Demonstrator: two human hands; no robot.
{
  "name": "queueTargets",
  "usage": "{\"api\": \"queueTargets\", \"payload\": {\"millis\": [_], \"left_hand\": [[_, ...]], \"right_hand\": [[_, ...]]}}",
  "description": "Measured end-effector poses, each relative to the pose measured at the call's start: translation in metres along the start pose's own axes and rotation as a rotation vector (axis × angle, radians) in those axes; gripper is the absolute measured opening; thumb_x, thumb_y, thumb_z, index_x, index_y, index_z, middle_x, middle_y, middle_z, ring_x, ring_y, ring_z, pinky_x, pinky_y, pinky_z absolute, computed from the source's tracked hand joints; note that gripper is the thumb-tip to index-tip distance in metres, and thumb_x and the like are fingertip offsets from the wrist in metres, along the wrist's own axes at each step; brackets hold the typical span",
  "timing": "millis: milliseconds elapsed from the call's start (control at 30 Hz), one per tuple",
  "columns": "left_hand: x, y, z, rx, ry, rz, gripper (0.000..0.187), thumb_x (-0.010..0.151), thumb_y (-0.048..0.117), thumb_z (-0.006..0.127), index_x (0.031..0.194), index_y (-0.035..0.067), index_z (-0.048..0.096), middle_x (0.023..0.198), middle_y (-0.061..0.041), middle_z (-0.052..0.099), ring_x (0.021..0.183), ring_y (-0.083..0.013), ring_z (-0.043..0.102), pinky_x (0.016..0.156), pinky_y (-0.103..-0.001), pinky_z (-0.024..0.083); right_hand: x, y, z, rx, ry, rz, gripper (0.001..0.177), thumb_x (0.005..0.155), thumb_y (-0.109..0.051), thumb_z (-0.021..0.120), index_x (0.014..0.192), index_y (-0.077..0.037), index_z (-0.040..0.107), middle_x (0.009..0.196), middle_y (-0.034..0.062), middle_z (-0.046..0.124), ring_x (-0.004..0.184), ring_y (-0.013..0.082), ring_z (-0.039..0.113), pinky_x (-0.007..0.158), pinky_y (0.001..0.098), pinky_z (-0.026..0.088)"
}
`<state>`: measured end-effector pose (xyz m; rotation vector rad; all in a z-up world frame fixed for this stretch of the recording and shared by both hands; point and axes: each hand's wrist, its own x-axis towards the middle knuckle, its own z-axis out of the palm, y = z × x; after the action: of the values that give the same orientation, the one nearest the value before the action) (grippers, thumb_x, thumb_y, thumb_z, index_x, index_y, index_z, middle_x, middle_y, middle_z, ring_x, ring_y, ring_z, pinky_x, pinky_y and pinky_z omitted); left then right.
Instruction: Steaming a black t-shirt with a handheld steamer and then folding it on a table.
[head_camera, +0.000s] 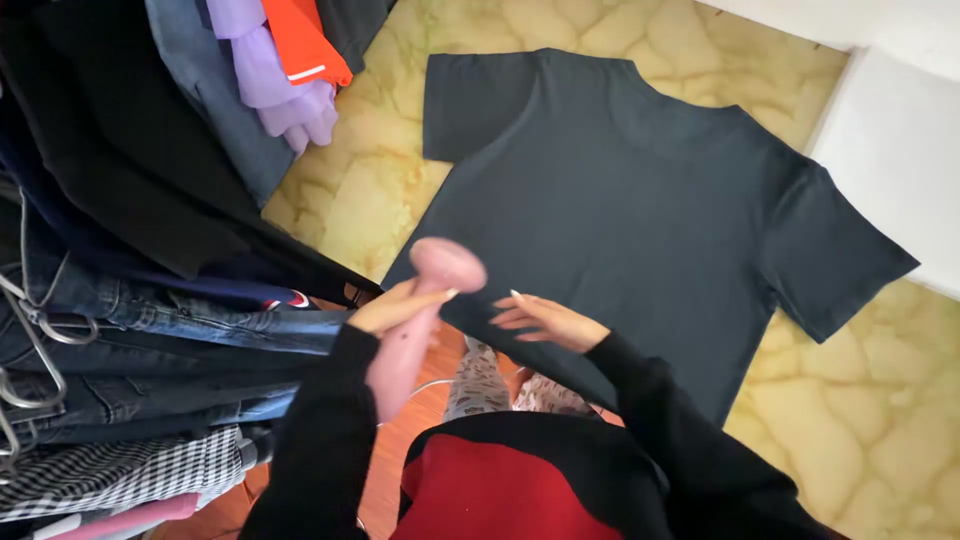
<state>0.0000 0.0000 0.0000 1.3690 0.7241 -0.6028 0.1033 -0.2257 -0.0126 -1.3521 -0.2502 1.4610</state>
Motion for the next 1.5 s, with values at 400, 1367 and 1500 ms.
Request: {"api": "queueTargets", "payload": {"millis": [400,1367,1500], "left_hand": [[0.059,0.009,0.141,-0.037,-0.064,0.394,0.074,0.086,0.05,0.045,0.136,0.002,0.019,0.141,-0.024,0.001,0.133,-0.0294,0.0,0.106,-0.044,-0.005],[0.182,-0.053,-0.009,1.208,0.622,0.885,0.041,0.095,0.033,0.026,0.134,0.023,0.031,0.144,0.003,0.022,0.13,-0.0146,0.023,0.107,-0.043,0.015],[0.179,-0.054,-0.006,1.266,0.773,1.007,0.043,0.094,0.035,0.03,0.135,0.022,0.031,0.144,0.0,0.022,0.129,-0.0136,0.026,0.105,-0.042,0.016]], "right_hand": [[-0.045,-0.052,0.033,0.397,0.604,-0.21,0.067,0.071,-0.051,0.061,0.109,0.003,0.051,0.102,0.0188,0.057,0.09,0.0279,0.059,0.078,0.0425,0.049],[0.013,-0.055,0.044,-0.343,0.475,0.171,0.037,0.061,-0.025,0.071,0.076,0.007,0.058,0.058,0.017,0.062,0.047,0.0227,0.063,0.047,0.0313,0.053],[0.024,-0.029,0.033,-0.528,0.467,0.272,0.029,0.061,-0.025,0.067,0.073,0.001,0.061,0.052,0.0093,0.063,0.044,0.018,0.063,0.047,0.0304,0.053]]}}
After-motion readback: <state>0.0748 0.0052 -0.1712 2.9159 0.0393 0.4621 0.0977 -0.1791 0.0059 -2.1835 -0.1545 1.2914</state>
